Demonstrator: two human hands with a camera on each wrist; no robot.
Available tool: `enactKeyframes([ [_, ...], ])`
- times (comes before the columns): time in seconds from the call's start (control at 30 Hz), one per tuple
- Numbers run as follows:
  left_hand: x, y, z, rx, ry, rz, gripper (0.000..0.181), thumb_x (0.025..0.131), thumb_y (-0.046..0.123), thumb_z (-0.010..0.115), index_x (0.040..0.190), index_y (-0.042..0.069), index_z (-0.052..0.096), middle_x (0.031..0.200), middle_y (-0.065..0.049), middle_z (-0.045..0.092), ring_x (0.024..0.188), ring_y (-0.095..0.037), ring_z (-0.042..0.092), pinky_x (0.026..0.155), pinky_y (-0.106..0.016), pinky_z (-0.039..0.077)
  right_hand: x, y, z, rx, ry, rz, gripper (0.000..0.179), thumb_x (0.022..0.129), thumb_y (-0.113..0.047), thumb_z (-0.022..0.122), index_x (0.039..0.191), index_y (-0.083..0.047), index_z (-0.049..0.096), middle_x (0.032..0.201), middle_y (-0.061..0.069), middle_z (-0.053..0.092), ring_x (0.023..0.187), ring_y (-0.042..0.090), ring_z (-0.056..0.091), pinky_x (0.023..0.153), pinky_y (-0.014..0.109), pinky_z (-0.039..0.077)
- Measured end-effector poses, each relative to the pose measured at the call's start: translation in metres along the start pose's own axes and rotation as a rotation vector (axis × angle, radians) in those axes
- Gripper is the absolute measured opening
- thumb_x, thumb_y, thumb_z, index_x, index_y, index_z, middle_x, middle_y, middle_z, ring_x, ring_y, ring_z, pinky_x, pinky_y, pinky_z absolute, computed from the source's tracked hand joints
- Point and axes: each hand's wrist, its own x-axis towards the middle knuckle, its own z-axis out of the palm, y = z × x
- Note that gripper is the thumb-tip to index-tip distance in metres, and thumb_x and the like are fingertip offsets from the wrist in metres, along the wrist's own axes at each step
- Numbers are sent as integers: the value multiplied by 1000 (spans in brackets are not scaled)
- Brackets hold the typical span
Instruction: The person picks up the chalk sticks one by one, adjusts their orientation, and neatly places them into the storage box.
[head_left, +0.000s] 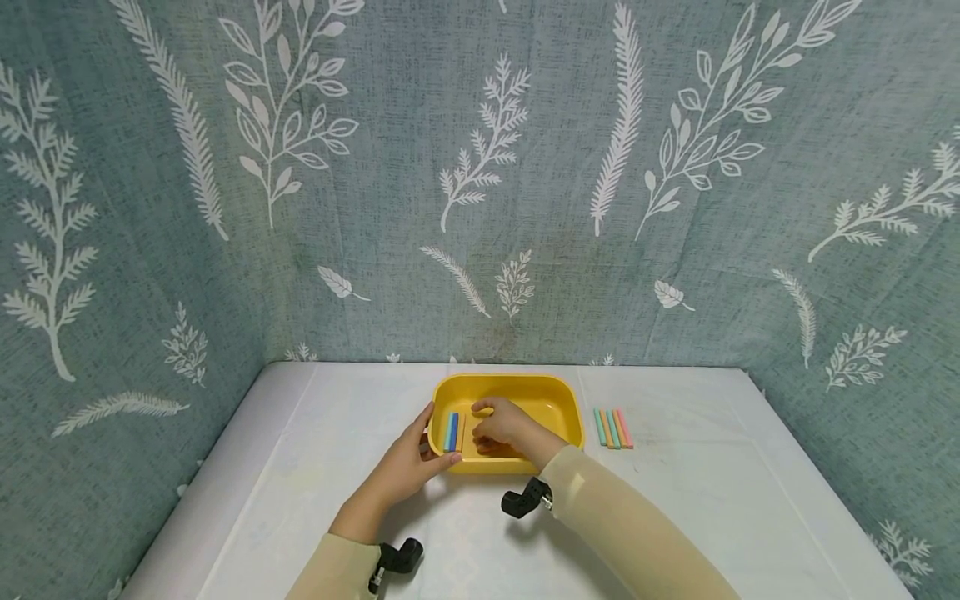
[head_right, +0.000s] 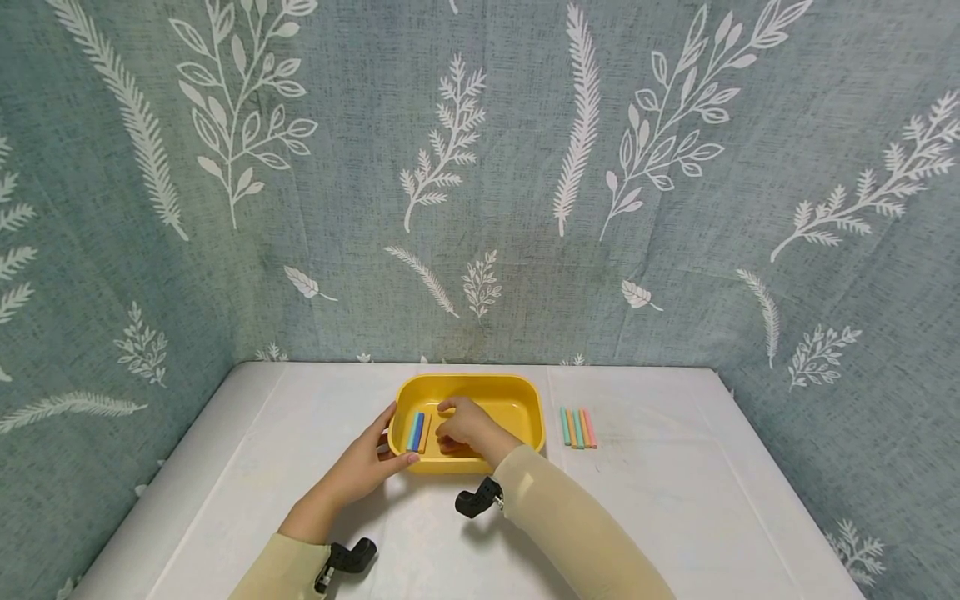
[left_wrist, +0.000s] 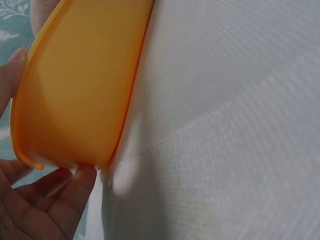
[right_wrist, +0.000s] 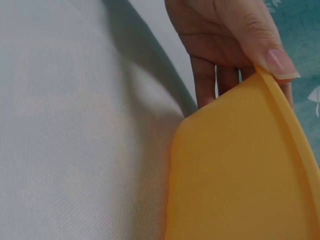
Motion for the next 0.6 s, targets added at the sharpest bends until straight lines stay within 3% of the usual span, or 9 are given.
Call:
enactKeyframes([
  [0.27, -1, 0, 0, -2, -2, -4, 101, 88, 34, 79, 162, 11, 14, 163, -15, 25, 134, -36, 48, 101, -42, 51, -5, -1, -8, 35, -31, -38, 44, 92, 1, 66, 135, -3, 56, 91, 15, 65, 70, 22, 66, 66, 33, 61],
  [0.6, 0, 1, 0, -12, -8, -9, 101, 89, 33, 78, 162, 10, 13, 163, -15, 24, 135, -35, 48, 101, -40, 51, -21, -12, -29, -23, -33, -121, 31, 95, -1, 63, 125, 1, 62, 94, 15, 62, 78, 24, 66, 73, 35, 61],
])
